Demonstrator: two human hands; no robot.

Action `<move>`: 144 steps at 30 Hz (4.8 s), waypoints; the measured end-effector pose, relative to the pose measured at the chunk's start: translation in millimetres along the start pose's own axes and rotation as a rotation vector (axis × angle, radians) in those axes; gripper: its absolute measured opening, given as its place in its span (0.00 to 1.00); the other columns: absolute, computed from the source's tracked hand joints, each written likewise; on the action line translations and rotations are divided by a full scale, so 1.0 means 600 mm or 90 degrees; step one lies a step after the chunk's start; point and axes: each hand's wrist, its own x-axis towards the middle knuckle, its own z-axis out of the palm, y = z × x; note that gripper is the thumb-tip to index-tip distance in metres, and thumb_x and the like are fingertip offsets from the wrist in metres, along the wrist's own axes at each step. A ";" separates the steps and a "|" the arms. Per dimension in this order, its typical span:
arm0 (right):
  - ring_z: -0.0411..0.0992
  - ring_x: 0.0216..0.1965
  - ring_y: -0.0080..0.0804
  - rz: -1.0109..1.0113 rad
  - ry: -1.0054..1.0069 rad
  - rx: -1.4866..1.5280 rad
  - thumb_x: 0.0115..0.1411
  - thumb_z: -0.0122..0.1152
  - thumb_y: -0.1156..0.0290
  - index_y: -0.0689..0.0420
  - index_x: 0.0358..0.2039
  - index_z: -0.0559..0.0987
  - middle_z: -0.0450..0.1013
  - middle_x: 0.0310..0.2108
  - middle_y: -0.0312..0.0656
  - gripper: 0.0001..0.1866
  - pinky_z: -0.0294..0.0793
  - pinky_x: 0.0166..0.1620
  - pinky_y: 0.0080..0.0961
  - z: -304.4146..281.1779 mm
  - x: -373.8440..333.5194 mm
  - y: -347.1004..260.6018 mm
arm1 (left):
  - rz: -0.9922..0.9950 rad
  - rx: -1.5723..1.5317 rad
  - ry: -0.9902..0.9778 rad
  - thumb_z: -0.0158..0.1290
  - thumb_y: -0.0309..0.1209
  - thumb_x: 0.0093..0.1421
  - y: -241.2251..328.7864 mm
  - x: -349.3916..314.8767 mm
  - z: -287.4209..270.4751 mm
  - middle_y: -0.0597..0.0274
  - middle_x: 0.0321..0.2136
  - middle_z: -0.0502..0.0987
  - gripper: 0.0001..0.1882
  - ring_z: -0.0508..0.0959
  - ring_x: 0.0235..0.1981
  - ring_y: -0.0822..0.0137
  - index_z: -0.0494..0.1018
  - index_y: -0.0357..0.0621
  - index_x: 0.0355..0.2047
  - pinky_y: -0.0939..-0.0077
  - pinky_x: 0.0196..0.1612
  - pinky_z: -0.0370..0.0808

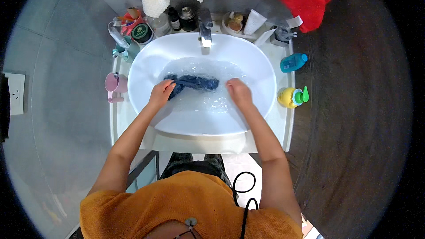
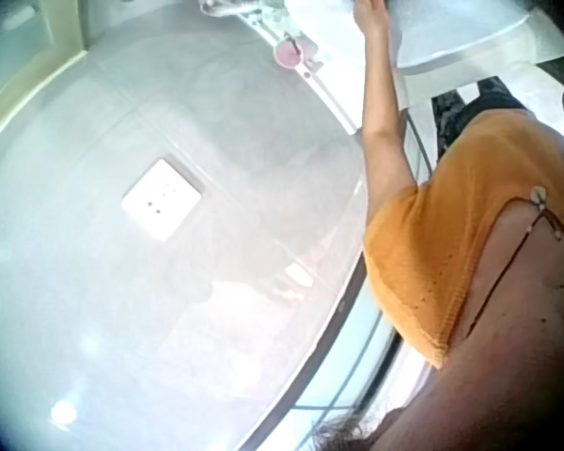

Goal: The person washes a piece of cloth in a sink by wetting it under a faucet, applying soap from a bottle, and rubbing the fabric against itself in the water.

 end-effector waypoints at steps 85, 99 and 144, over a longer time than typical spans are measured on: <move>0.64 0.28 0.17 0.190 -0.306 0.263 0.55 0.54 0.73 0.59 0.35 0.75 0.70 0.26 0.31 0.07 0.65 0.32 0.15 -0.066 -0.033 0.020 | -0.022 0.162 -0.257 0.56 0.37 0.46 0.000 -0.002 -0.157 0.56 0.29 0.74 0.12 0.71 0.37 0.56 0.75 0.44 0.29 0.66 0.40 0.67; 0.45 0.61 0.43 -0.016 -0.168 -0.283 0.47 0.58 0.51 0.40 0.58 0.54 0.45 0.61 0.43 0.39 0.49 0.57 0.53 0.102 0.026 -0.029 | 0.045 0.488 -0.149 0.51 0.46 0.50 -0.067 0.054 0.072 0.58 0.58 0.51 0.35 0.45 0.61 0.53 0.54 0.56 0.57 0.49 0.59 0.44; 0.71 0.33 0.51 0.256 -0.018 -0.030 0.56 0.43 0.48 0.53 0.38 0.74 0.73 0.31 0.52 0.23 0.69 0.37 0.41 0.105 0.046 -0.112 | -0.453 -0.888 -0.047 0.43 0.43 0.58 0.005 0.000 0.181 0.64 0.30 0.72 0.16 0.74 0.32 0.73 0.68 0.45 0.36 0.74 0.29 0.72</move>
